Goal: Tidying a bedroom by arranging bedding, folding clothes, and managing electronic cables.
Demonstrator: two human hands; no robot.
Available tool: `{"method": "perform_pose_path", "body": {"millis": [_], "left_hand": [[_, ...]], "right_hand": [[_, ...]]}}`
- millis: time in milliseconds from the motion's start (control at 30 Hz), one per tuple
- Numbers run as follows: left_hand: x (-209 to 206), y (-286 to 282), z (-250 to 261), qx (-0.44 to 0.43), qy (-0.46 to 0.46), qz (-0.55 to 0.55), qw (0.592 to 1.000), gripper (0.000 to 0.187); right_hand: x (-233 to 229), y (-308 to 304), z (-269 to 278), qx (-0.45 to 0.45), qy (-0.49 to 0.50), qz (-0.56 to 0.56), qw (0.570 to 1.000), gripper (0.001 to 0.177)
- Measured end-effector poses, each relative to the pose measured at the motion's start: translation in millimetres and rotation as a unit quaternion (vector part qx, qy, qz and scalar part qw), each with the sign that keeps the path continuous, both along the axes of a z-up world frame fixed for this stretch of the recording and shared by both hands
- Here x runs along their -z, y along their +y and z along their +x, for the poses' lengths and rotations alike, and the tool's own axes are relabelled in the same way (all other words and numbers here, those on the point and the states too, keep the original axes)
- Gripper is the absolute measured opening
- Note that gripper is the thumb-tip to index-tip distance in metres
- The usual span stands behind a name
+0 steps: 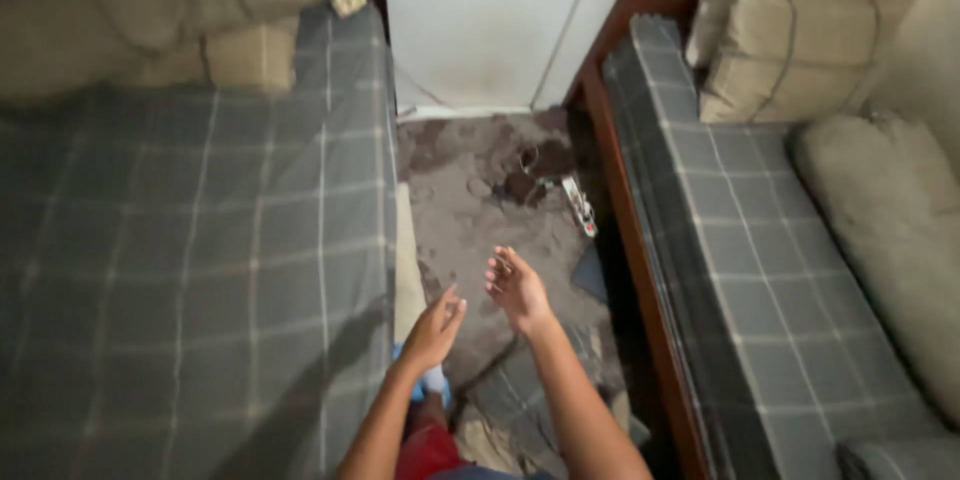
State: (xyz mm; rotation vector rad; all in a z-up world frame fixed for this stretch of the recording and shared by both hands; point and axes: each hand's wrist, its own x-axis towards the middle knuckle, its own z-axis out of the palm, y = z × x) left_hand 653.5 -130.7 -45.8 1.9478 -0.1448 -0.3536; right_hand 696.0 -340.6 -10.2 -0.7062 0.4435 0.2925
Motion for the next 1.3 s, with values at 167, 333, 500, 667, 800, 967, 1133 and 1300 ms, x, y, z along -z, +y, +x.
{"method": "perform_pose_path", "body": {"millis": [167,333,500,667,800,967,1133,1300], "left_hand": [[-36.3,18.1,136.1,-0.013,-0.027,-0.015,0.999,0.06],[-66.1,34.6,226.9,-0.042,-0.091,0.025,0.995,0.058],[-70.2,44.0,304.7,-0.039,-0.179,0.004,0.983,0.06],[-80.5,51.2,395.3,-0.071,-0.133,0.014,0.988,0.063],[-70.2,53.5,490.7,-0.088,-0.207,0.045,0.973,0.065],[-35.8,43.9,608.8,-0.162,-0.191,0.045,0.967,0.062],[-9.4,36.9,693.8,-0.18,-0.15,0.07,0.97,0.06],[-1.7,43.1,754.4,-0.205,-0.1,0.058,0.972,0.06]], "right_hand": [[-25.3,15.1,133.8,-0.015,-0.003,-0.048,0.999,0.027],[-49.9,26.5,224.4,-0.024,-0.046,-0.04,0.998,0.028],[-62.3,26.1,302.2,-0.034,-0.041,-0.024,0.998,0.027],[-50.8,26.5,400.7,-0.047,-0.067,0.009,0.997,0.038],[-37.1,17.4,495.0,-0.044,-0.023,-0.011,0.999,0.045],[-27.5,-5.2,620.5,-0.061,-0.026,-0.028,0.997,0.046],[-12.8,-15.8,725.6,-0.091,-0.043,-0.039,0.994,0.042],[-2.0,2.9,801.5,-0.115,-0.008,-0.096,0.989,0.04]]}}
